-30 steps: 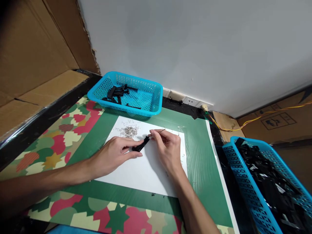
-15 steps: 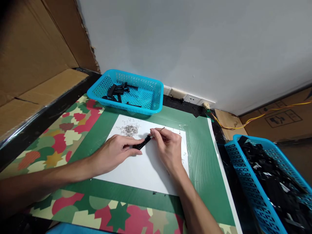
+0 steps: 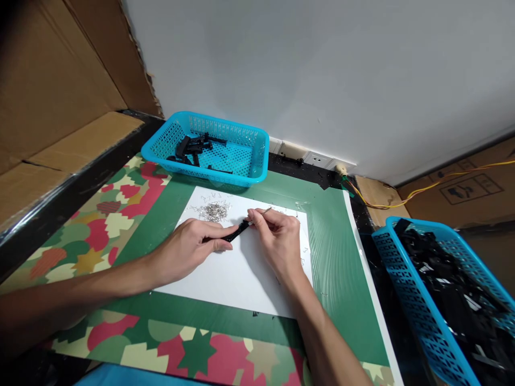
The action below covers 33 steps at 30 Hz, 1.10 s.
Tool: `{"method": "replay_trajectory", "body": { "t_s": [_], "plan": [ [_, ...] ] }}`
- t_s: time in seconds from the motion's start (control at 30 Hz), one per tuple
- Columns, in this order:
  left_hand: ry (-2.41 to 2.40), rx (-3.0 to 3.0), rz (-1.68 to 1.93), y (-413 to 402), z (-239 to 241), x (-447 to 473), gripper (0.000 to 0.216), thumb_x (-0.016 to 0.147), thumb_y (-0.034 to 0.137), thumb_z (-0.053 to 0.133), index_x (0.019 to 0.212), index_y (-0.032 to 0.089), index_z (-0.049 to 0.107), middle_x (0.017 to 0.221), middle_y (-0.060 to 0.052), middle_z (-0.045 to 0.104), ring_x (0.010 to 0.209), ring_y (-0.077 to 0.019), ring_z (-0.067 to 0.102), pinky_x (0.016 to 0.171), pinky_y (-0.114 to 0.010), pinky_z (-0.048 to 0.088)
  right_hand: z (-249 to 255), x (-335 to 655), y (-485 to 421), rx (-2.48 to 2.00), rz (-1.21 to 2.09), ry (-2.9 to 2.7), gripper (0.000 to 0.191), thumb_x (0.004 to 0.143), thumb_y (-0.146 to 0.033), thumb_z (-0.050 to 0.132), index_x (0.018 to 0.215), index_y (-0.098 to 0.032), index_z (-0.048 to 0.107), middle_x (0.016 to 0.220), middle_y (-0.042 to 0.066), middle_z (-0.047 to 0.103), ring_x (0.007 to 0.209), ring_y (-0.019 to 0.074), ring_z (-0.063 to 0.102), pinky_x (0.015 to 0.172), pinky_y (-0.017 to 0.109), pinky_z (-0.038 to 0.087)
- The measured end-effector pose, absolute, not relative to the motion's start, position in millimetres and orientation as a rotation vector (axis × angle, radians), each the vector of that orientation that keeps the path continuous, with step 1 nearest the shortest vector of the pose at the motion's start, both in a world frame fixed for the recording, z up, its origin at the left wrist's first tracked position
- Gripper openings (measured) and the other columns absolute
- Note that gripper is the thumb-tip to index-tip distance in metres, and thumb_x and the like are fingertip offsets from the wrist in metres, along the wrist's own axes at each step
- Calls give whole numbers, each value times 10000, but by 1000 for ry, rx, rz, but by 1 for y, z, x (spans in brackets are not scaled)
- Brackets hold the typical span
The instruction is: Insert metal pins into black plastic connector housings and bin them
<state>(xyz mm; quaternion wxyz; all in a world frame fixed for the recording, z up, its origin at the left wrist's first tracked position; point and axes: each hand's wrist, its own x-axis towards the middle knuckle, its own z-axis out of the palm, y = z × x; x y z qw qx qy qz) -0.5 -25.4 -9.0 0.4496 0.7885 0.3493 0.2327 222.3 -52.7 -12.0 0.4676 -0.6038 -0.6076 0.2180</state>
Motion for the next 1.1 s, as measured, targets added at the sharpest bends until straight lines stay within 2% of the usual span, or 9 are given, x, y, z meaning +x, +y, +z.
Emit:
{"method": "replay_trajectory", "body": {
  "t_s": [0.3,0.43,0.57,0.7,0.8,0.87,0.93,1.0,1.1],
  "plan": [
    [884,1904,569,-26,-8,1,323,1019,193,672,1304,246,814,1067,-40,867,897,-222,780,792,-307,546,-19,218,-55,-1485,602,-1373,294,976,-410,769,797,-194,857,881,81,856,781,262,791,714,371,633],
    [890,1918,579,-27,-9,1,311,1018,210,671,1289,239,821,1100,-55,863,924,-228,784,820,-307,553,-22,213,-55,-1472,620,-1338,338,984,-446,758,787,-182,836,826,79,836,754,257,780,693,351,619],
    [881,1877,641,-29,-8,3,381,1039,304,666,1397,221,767,1192,-80,842,944,-225,764,828,-306,578,-11,218,-57,-1431,513,-1321,352,1064,-464,645,935,-188,820,862,76,819,802,248,778,762,348,611],
    [895,1834,694,-30,-4,3,471,1037,440,683,1446,214,736,1226,-111,818,942,-231,734,875,-343,593,17,230,-63,-1455,289,-1620,328,1141,-370,502,1112,-230,797,956,79,761,842,226,725,771,330,556],
    [873,1810,718,-33,4,2,486,1043,501,659,1425,218,756,1246,-127,804,1071,-271,723,971,-390,587,35,234,-76,-1473,274,-1903,226,1107,-333,597,1219,-262,781,1026,81,712,907,237,699,808,342,549],
    [824,1800,713,-37,7,1,473,1069,529,598,1387,231,781,1275,-125,792,1117,-280,720,974,-386,590,38,234,-89,-1460,304,-2006,167,1047,-318,713,1192,-275,785,1030,68,699,943,242,693,818,340,556],
    [777,1790,642,-41,5,1,508,1085,583,522,1368,257,789,1168,-107,812,984,-258,743,849,-347,614,35,234,-102,-1454,249,-2050,77,1031,-265,732,1058,-280,803,938,43,681,884,229,673,766,323,540],
    [715,1826,569,-42,-1,2,559,1065,655,490,1377,291,779,1033,-88,818,790,-232,728,720,-325,613,28,237,-114,-1424,122,-2070,141,1039,-193,682,1024,-276,795,878,36,677,840,225,658,730,320,519],
    [688,1957,634,-42,-9,4,579,1039,681,496,1488,371,688,1194,-89,797,755,-220,711,731,-331,635,22,259,-137,-1441,-169,-1963,184,1023,-157,622,1024,-263,774,835,50,691,768,242,643,680,347,498]
  ]
}}
